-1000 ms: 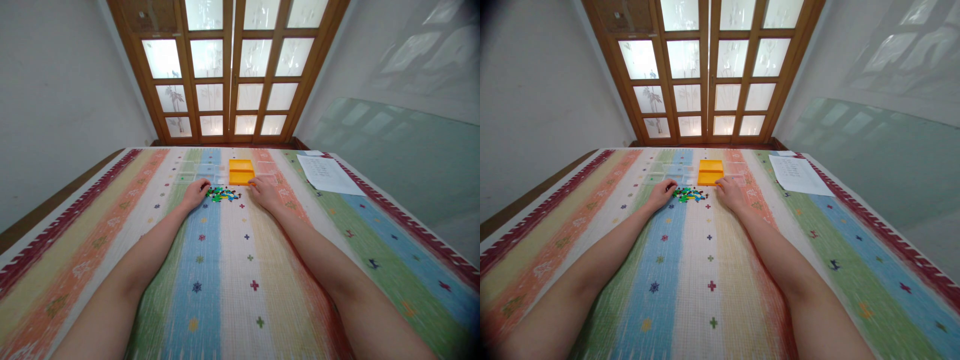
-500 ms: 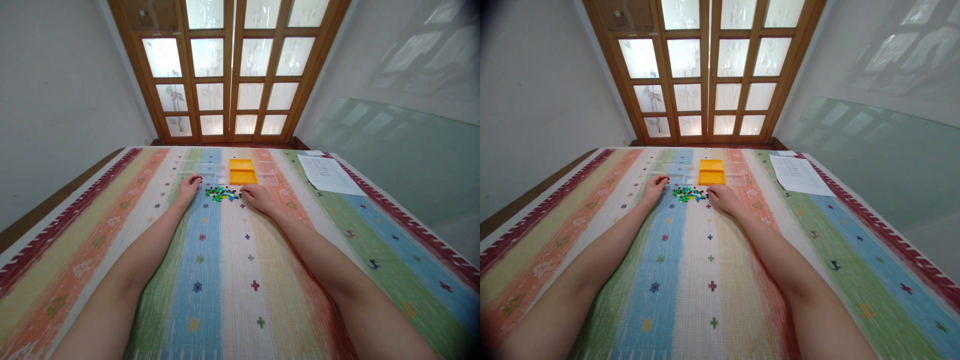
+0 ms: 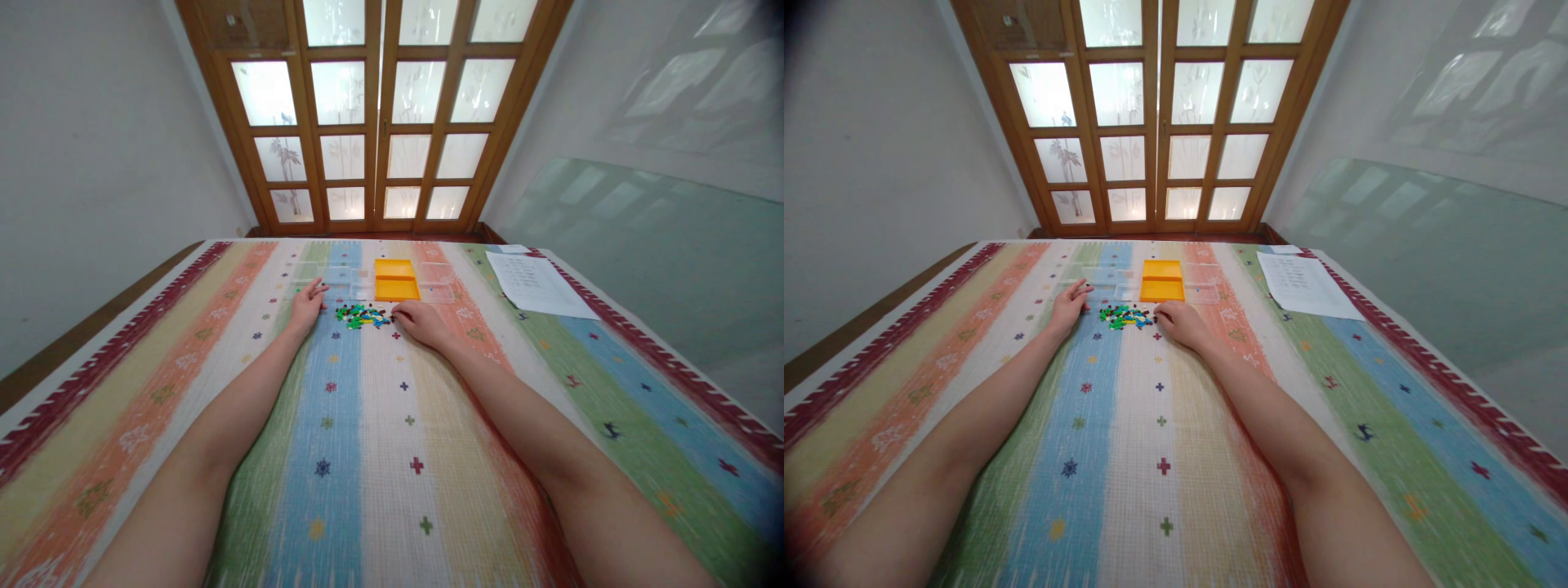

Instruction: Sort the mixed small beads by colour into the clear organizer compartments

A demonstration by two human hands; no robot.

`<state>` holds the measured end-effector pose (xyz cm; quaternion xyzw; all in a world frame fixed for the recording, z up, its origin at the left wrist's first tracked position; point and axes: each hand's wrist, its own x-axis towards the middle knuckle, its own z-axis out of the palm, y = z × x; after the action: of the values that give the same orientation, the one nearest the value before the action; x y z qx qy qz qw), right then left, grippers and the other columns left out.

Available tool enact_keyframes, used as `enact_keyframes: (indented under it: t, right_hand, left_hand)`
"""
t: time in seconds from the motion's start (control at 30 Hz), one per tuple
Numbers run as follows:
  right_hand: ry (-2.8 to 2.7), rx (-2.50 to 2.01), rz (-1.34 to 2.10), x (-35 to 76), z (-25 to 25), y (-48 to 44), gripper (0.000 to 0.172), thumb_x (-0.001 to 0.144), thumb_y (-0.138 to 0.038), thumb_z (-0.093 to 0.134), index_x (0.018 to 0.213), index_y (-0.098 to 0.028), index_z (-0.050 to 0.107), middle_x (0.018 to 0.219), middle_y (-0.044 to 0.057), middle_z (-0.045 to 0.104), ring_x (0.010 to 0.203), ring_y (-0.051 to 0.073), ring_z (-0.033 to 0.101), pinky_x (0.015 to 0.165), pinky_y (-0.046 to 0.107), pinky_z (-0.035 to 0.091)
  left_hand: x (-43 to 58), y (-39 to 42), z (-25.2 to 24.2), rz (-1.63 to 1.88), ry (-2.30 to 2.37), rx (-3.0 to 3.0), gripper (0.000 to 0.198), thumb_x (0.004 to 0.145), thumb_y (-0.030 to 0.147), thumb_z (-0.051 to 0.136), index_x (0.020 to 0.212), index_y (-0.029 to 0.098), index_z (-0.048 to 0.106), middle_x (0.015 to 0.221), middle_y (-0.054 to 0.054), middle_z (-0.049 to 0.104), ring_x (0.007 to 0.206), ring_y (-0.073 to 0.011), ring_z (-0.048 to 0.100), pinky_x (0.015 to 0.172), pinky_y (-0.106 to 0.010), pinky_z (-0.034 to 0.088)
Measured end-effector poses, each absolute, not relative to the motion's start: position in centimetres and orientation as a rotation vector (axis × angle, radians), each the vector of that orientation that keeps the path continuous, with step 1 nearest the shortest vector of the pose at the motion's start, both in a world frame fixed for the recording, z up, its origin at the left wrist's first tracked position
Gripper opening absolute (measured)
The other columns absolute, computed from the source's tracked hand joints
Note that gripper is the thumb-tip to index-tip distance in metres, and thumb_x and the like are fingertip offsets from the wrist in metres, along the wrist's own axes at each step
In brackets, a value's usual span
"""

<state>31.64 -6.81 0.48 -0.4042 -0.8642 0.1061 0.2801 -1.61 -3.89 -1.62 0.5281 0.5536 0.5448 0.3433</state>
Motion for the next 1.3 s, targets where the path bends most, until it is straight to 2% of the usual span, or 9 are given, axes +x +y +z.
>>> enact_keyframes:
  t: [0.13, 0.33, 0.47, 0.57, 0.63, 0.7, 0.8, 1.07, 1.3]
  right_hand:
    - [-2.232, -1.095, 0.236, 31.9, 0.3, -6.6, 0.025, 0.1, -0.026, 0.052, 0.108, -0.022, 0.075, 0.107, 0.008, 0.076, 0.098, 0.023, 0.068, 0.089, 0.034, 0.049]
    - [-2.31, -1.082, 0.234, 31.3, -0.1, -6.4, 0.023, 0.098, -0.023, 0.054, 0.107, -0.023, 0.075, 0.106, 0.008, 0.075, 0.098, 0.022, 0.067, 0.088, 0.033, 0.05]
    - [-2.327, -1.112, 0.243, 30.5, 0.1, -6.1, 0.022, 0.097, -0.021, 0.055, 0.107, -0.022, 0.075, 0.107, 0.008, 0.075, 0.099, 0.022, 0.067, 0.086, 0.032, 0.049]
    - [-2.339, -1.182, 0.295, 30.2, 0.9, -5.3, 0.019, 0.094, -0.022, 0.06, 0.105, -0.022, 0.075, 0.103, 0.007, 0.076, 0.091, 0.021, 0.067, 0.078, 0.029, 0.048]
    - [-2.401, -1.236, 0.366, 30.1, 1.5, -4.7, 0.013, 0.09, -0.024, 0.065, 0.099, -0.023, 0.075, 0.093, 0.005, 0.075, 0.08, 0.02, 0.066, 0.069, 0.027, 0.045]
    - [-2.445, -1.254, 0.411, 30.0, 1.9, -4.2, 0.008, 0.088, -0.024, 0.067, 0.091, -0.023, 0.075, 0.086, 0.004, 0.074, 0.073, 0.018, 0.064, 0.065, 0.026, 0.042]
    - [-2.448, -1.202, 0.389, 29.9, 2.0, -4.0, 0.008, 0.088, -0.023, 0.066, 0.088, -0.022, 0.074, 0.089, 0.004, 0.073, 0.078, 0.018, 0.064, 0.066, 0.026, 0.042]
    - [-2.403, -1.137, 0.289, 29.6, 1.1, -5.2, 0.011, 0.094, -0.024, 0.063, 0.091, -0.022, 0.073, 0.096, 0.006, 0.071, 0.086, 0.019, 0.064, 0.073, 0.027, 0.043]
    - [-2.034, -1.192, 0.35, 30.0, 0.1, -5.0, 0.017, 0.097, -0.027, 0.053, 0.1, -0.023, 0.069, 0.091, 0.004, 0.074, 0.081, 0.02, 0.065, 0.074, 0.03, 0.046]
  left_hand:
    - [-1.6, -3.7, -1.9, 1.398, 1.415, 1.379, 0.058, 0.089, 0.024, 0.056, 0.147, 0.019, 0.053, 0.128, -0.012, 0.072, 0.056, -0.0053, 0.056, 0.059, -0.022, 0.049]
    - [-1.6, -3.6, -2.4, 1.344, 1.469, 1.523, 0.037, 0.09, 0.03, 0.058, 0.123, 0.018, 0.068, 0.107, -0.008, 0.076, 0.06, -0.0101, 0.059, 0.063, -0.025, 0.051]
    - [-1.4, -3.9, -2.3, 1.289, 1.501, 1.64, 0.032, 0.089, 0.031, 0.058, 0.115, 0.019, 0.072, 0.101, -0.006, 0.077, 0.065, -0.0143, 0.063, 0.068, -0.029, 0.052]
    - [-1.3, -4.2, -2.1, 1.25, 1.512, 1.7, 0.031, 0.088, 0.03, 0.057, 0.113, 0.02, 0.073, 0.097, -0.005, 0.077, 0.066, -0.0159, 0.064, 0.07, -0.031, 0.053]
    - [-1.2, -4.4, -2.0, 1.232, 1.524, 1.731, 0.03, 0.088, 0.029, 0.057, 0.112, 0.02, 0.074, 0.095, -0.004, 0.078, 0.066, -0.0167, 0.064, 0.072, -0.032, 0.053]
    - [-1.1, -4.5, -1.8, 1.226, 1.541, 1.752, 0.03, 0.088, 0.028, 0.057, 0.111, 0.021, 0.075, 0.094, -0.004, 0.078, 0.068, -0.0174, 0.064, 0.073, -0.033, 0.053]
    - [-0.9, -4.8, -1.7, 1.215, 1.56, 1.789, 0.029, 0.09, 0.029, 0.056, 0.11, 0.02, 0.075, 0.093, -0.004, 0.078, 0.072, -0.0187, 0.066, 0.075, -0.033, 0.053]
    - [-0.3, -5.6, -1.0, 1.105, 1.604, 1.981, 0.026, 0.092, 0.026, 0.055, 0.106, 0.021, 0.076, 0.094, -0.004, 0.077, 0.078, -0.0198, 0.065, 0.082, -0.034, 0.051]
    - [-0.4, -5.6, -0.9, 1.055, 1.576, 2.136, 0.026, 0.091, 0.022, 0.054, 0.105, 0.022, 0.076, 0.103, -0.005, 0.076, 0.09, -0.022, 0.066, 0.087, -0.036, 0.051]
